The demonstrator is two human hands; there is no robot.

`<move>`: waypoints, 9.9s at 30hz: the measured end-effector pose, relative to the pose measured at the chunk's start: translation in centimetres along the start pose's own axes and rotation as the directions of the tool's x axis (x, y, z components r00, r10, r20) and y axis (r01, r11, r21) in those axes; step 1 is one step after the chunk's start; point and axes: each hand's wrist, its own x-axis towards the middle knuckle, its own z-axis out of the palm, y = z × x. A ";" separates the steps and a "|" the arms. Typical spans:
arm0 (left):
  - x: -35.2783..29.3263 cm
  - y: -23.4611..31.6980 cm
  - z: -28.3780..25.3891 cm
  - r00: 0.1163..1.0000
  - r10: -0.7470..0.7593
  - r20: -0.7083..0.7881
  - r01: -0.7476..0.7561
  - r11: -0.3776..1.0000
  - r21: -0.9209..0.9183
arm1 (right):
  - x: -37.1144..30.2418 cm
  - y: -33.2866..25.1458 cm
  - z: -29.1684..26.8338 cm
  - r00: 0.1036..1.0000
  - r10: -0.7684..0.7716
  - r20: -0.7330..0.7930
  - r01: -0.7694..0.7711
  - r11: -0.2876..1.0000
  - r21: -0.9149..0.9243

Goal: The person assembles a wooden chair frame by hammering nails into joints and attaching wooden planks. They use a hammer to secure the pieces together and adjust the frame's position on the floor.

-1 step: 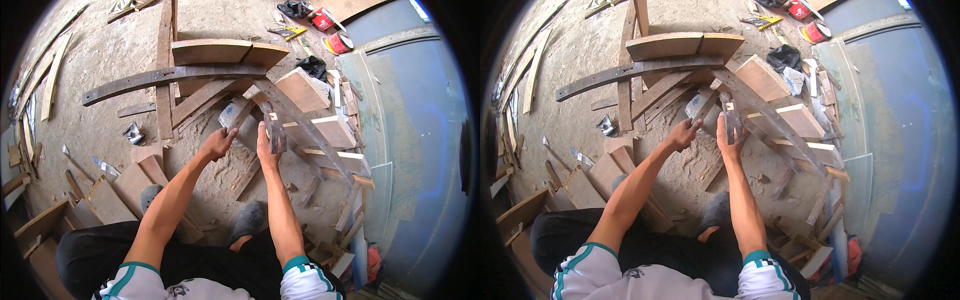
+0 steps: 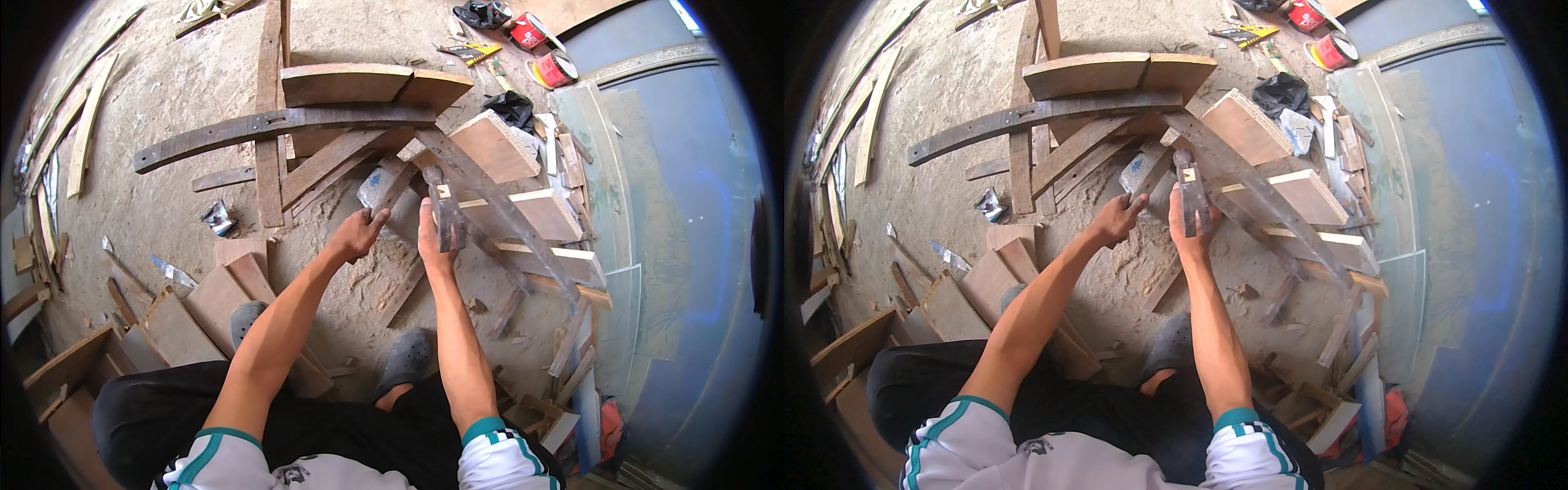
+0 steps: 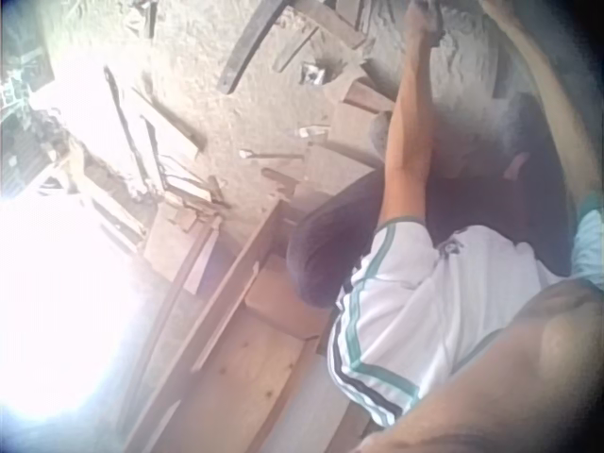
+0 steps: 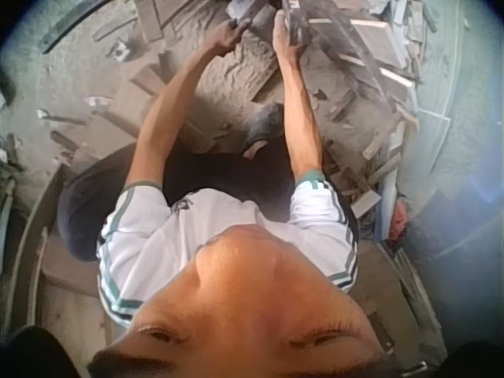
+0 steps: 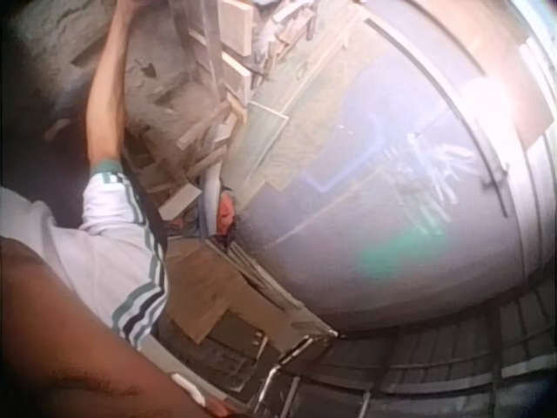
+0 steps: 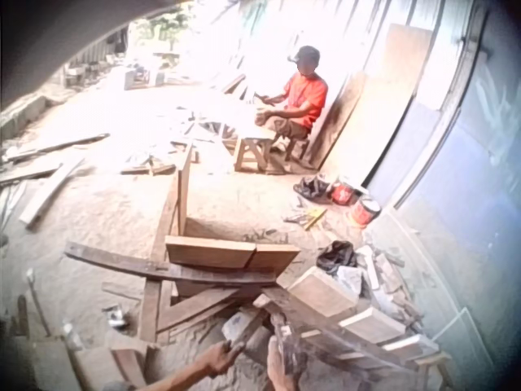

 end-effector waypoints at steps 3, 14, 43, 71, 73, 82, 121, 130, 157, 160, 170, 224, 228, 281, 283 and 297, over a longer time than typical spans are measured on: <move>1.1 -1.4 0.7 0.997 0.051 -0.050 -0.052 0.999 -0.016 | -0.2 5.6 2.5 0.920 -0.368 0.136 0.392 0.841 -0.372; 0.3 -0.4 0.5 0.998 0.024 -0.053 -0.025 1.000 -0.017 | 0.2 0.9 1.5 0.974 -0.196 -0.115 0.192 0.980 -0.045; -0.2 0.3 0.4 0.999 0.019 -0.046 -0.020 1.000 -0.006 | 5.4 3.4 -1.5 0.841 0.320 0.436 -0.289 0.947 -0.139; 0.0 0.0 0.3 0.999 0.033 -0.016 -0.033 0.999 -0.016 | 3.8 5.1 -1.6 0.943 -0.171 0.287 0.254 0.924 -0.286; -0.1 0.1 0.3 0.999 0.041 -0.023 -0.042 0.999 -0.012 | 3.9 4.2 -0.9 0.945 -0.233 0.231 0.285 0.931 -0.229; -0.5 0.0 -0.1 0.999 0.028 -0.042 -0.028 1.000 -0.004 | 2.3 1.2 -1.5 0.961 -0.171 0.216 0.231 0.929 -0.291; 0.0 -0.1 0.7 0.997 0.043 -0.065 -0.044 0.999 -0.026 | 7.4 -0.7 -1.6 0.665 0.515 0.541 -0.314 0.850 -0.423; -0.1 0.0 0.4 0.996 0.049 -0.069 -0.051 0.998 -0.031 | 5.4 -3.0 -2.5 0.900 -0.183 0.395 0.275 0.942 -0.191; 6.4 4.3 0.9 0.535 0.692 -0.484 -0.667 0.698 0.262 | 2.6 2.2 -1.6 0.947 -0.244 0.209 0.272 0.955 -0.118; 6.8 4.0 0.9 0.518 0.690 -0.505 -0.695 0.684 0.222 | 2.8 2.5 -1.4 0.957 -0.225 0.184 0.243 0.967 -0.082; 6.5 3.6 0.5 0.557 0.676 -0.483 -0.679 0.705 0.204 | 3.3 1.6 -1.0 0.920 -0.283 0.270 0.336 0.925 -0.176; 2.0 1.3 0.9 0.989 0.101 -0.110 -0.070 0.964 0.256 | 1.7 0.6 0.2 0.983 -0.003 0.183 0.024 0.994 -0.111; 2.4 1.0 1.1 0.993 0.037 -0.108 -0.016 0.981 0.192 | 1.9 0.8 0.0 0.951 -0.260 0.166 0.291 0.936 -0.198; 2.8 2.5 1.2 0.997 0.012 -0.070 0.001 0.984 0.178 | 1.1 5.6 0.2 0.908 -0.288 0.305 0.405 0.790 -0.460; 2.9 2.8 1.6 0.997 0.029 -0.071 -0.016 0.983 0.180 | 1.6 6.1 -0.4 0.919 -0.314 0.239 0.385 0.848 -0.364; 2.7 1.9 1.2 0.999 -0.037 -0.024 0.039 0.993 0.111 | 2.8 0.1 -5.2 0.994 -0.107 -0.029 0.090 0.931 -0.353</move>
